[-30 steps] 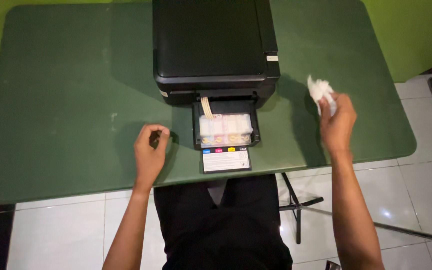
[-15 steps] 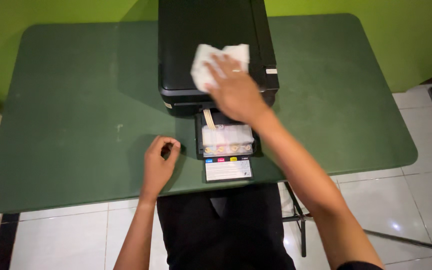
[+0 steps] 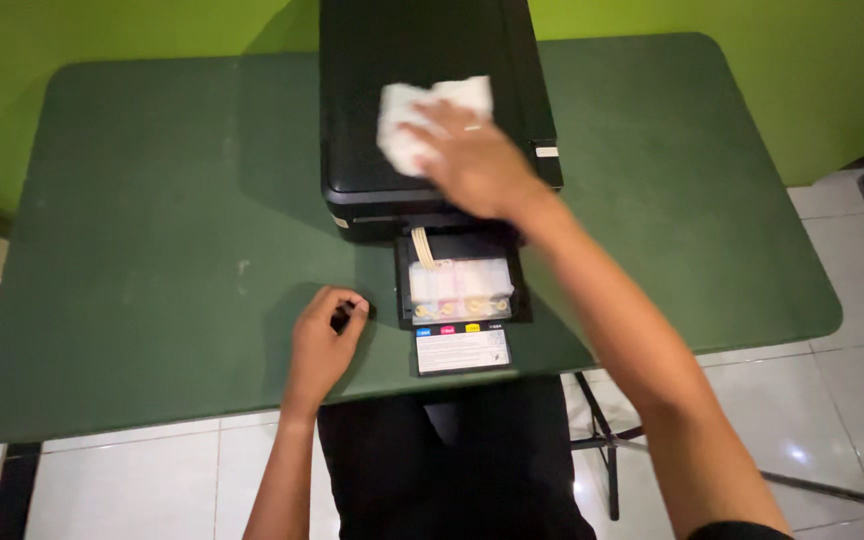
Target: The person wipes the exterior and interior of a black printer with a white cloth. They open and close the top lid and front cover, wipe the top, sides, and front, then open the ink cartridge cover to wipe the cartridge area before closing it.
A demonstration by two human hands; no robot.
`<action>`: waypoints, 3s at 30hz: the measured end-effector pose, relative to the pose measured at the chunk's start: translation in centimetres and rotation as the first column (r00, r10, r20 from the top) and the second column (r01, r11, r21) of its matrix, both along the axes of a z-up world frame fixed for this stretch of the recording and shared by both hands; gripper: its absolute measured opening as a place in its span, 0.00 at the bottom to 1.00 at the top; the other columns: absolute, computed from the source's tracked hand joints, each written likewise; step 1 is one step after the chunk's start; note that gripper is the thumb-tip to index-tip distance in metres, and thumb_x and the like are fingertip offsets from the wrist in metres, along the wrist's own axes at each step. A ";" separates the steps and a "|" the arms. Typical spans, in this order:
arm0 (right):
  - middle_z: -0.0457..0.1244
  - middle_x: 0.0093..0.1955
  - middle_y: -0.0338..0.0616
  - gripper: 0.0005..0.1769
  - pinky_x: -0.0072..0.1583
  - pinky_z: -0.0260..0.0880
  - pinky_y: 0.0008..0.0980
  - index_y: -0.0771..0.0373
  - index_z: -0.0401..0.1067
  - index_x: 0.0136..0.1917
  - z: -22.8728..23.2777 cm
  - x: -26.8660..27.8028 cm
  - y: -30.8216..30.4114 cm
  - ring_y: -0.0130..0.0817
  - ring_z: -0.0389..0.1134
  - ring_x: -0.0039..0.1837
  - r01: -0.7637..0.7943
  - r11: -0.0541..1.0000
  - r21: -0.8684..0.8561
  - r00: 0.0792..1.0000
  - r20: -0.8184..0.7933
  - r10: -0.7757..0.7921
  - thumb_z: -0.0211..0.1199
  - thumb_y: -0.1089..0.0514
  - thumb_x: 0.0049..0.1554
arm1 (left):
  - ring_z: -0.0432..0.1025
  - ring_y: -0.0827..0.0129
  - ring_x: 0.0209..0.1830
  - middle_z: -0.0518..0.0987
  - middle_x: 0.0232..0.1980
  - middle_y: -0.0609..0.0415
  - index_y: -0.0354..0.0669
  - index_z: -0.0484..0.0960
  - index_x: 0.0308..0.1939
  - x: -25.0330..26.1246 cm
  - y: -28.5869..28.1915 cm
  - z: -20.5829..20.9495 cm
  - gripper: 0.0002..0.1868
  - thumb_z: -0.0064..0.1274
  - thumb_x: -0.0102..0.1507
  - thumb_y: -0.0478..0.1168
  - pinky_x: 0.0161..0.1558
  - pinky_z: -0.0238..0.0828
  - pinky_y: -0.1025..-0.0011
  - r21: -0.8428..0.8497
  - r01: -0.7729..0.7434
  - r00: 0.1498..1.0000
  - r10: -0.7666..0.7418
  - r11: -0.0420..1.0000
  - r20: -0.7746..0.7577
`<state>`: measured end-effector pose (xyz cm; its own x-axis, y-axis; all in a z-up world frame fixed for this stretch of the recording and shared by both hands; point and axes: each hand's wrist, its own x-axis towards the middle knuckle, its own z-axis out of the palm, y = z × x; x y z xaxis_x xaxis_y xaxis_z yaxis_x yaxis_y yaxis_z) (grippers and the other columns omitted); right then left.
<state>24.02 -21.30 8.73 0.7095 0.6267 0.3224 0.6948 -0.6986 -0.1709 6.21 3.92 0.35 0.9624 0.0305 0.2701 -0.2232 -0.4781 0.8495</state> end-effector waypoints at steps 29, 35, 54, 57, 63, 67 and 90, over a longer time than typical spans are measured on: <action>0.53 0.80 0.54 0.29 0.75 0.47 0.56 0.53 0.61 0.77 -2.9 25.9 -4.1 0.56 0.50 0.79 0.348 0.935 0.067 0.933 0.071 -0.353 0.48 0.41 0.68 | 0.74 0.58 0.39 0.80 0.38 0.51 0.41 0.81 0.36 0.8 0.4 -0.7 0.03 0.59 0.60 0.34 0.43 0.69 0.65 0.084 0.047 0.997 -0.052 0.995 0.059; 0.48 0.82 0.50 0.35 0.77 0.43 0.59 0.48 0.58 0.79 -4.2 27.9 3.8 0.56 0.48 0.79 0.458 0.887 -0.055 0.889 0.009 -0.458 0.43 0.34 0.65 | 0.75 0.61 0.35 0.81 0.37 0.54 0.41 0.81 0.36 1.3 0.2 -0.2 0.04 0.60 0.58 0.35 0.43 0.69 0.65 0.054 0.025 1.000 -0.025 0.998 -0.001; 0.38 0.85 0.49 0.34 0.77 0.31 0.55 0.54 0.48 0.82 -1.9 20.1 -4.7 0.54 0.33 0.83 0.355 0.932 -0.076 0.910 -0.200 -0.363 0.38 0.39 0.68 | 0.74 0.59 0.36 0.79 0.37 0.51 0.38 0.79 0.37 0.7 0.1 0.0 0.06 0.59 0.60 0.35 0.39 0.71 0.64 0.043 0.007 1.000 -0.008 0.999 0.012; 0.42 0.84 0.55 0.34 0.78 0.38 0.54 0.59 0.52 0.81 -1.9 12.0 -5.3 0.57 0.38 0.84 0.179 0.982 -0.058 0.981 -0.060 -0.183 0.43 0.41 0.68 | 0.74 0.58 0.36 0.80 0.37 0.51 0.38 0.79 0.37 0.6 0.0 0.1 0.06 0.60 0.59 0.35 0.39 0.71 0.64 0.056 0.010 0.999 -0.013 0.998 0.052; 0.46 0.83 0.56 0.30 0.78 0.43 0.54 0.57 0.55 0.79 -0.3 -4.5 -6.1 0.60 0.43 0.83 0.044 0.999 -0.013 0.996 -0.076 -0.045 0.48 0.47 0.67 | 0.73 0.58 0.37 0.81 0.38 0.52 0.39 0.81 0.37 0.3 -0.1 0.3 0.06 0.60 0.59 0.35 0.41 0.69 0.63 0.124 0.024 0.998 -0.031 0.992 0.059; 0.47 0.83 0.54 0.28 0.78 0.43 0.54 0.53 0.57 0.80 0.0 -2.0 -5.6 0.58 0.44 0.83 0.056 0.998 0.007 0.995 -0.086 -0.055 0.47 0.49 0.68 | 0.72 0.57 0.37 0.81 0.39 0.52 0.39 0.80 0.37 0.3 -0.3 0.3 0.06 0.60 0.58 0.35 0.42 0.69 0.62 0.131 0.032 0.996 -0.043 0.991 0.081; 0.46 0.83 0.58 0.32 0.77 0.44 0.55 0.59 0.54 0.80 0.5 2.3 0.1 0.59 0.44 0.82 -0.067 0.990 -0.125 0.998 -0.020 0.065 0.48 0.49 0.65 | 0.73 0.58 0.38 0.81 0.39 0.53 0.39 0.80 0.38 1.4 0.0 -0.3 0.07 0.60 0.58 0.36 0.43 0.68 0.62 0.170 0.028 1.000 -0.030 0.985 0.010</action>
<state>26.33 -21.25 9.28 0.6695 0.7073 0.2269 0.7381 -0.6678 -0.0960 7.62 3.89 0.09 0.9586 -0.0442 0.2812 -0.2491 -0.6081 0.7538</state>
